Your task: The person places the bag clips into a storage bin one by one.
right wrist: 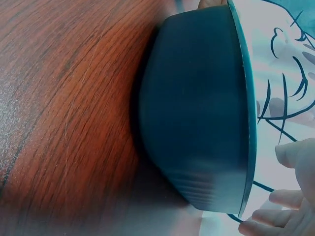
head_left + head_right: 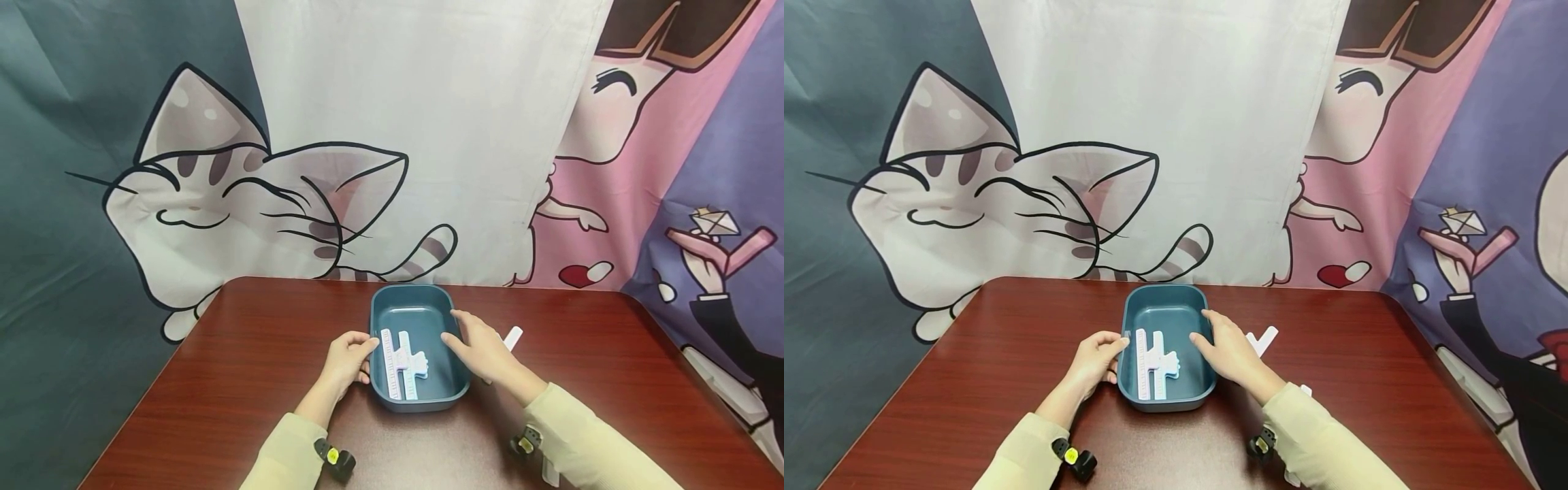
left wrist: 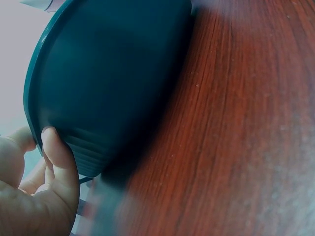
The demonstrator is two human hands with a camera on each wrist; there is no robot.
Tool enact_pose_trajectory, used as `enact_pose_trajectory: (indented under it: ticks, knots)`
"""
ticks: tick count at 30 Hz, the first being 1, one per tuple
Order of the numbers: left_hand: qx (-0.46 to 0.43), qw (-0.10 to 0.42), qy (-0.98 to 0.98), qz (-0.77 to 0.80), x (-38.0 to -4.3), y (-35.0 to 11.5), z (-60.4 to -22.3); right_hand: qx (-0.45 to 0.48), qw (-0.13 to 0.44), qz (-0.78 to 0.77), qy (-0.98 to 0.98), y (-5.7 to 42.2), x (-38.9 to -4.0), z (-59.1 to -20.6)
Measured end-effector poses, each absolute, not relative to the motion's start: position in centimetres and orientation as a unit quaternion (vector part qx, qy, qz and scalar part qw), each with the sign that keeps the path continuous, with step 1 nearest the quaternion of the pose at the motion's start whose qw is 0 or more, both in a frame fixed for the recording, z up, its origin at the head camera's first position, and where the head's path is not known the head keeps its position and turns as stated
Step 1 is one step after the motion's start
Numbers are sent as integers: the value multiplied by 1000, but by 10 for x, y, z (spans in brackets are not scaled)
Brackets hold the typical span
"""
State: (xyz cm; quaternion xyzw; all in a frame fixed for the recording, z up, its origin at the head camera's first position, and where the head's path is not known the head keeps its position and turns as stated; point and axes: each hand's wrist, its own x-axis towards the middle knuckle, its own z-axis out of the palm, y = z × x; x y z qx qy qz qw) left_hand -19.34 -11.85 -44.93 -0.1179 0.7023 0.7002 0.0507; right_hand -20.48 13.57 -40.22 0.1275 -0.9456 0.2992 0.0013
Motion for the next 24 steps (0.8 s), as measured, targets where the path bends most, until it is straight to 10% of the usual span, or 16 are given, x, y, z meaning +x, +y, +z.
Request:
enact_pose_trajectory:
  ticks: [24]
  knots:
    - [-109, 52, 700, 704, -188, -117, -438, 121, 55, 305, -943, 158, -218, -416]
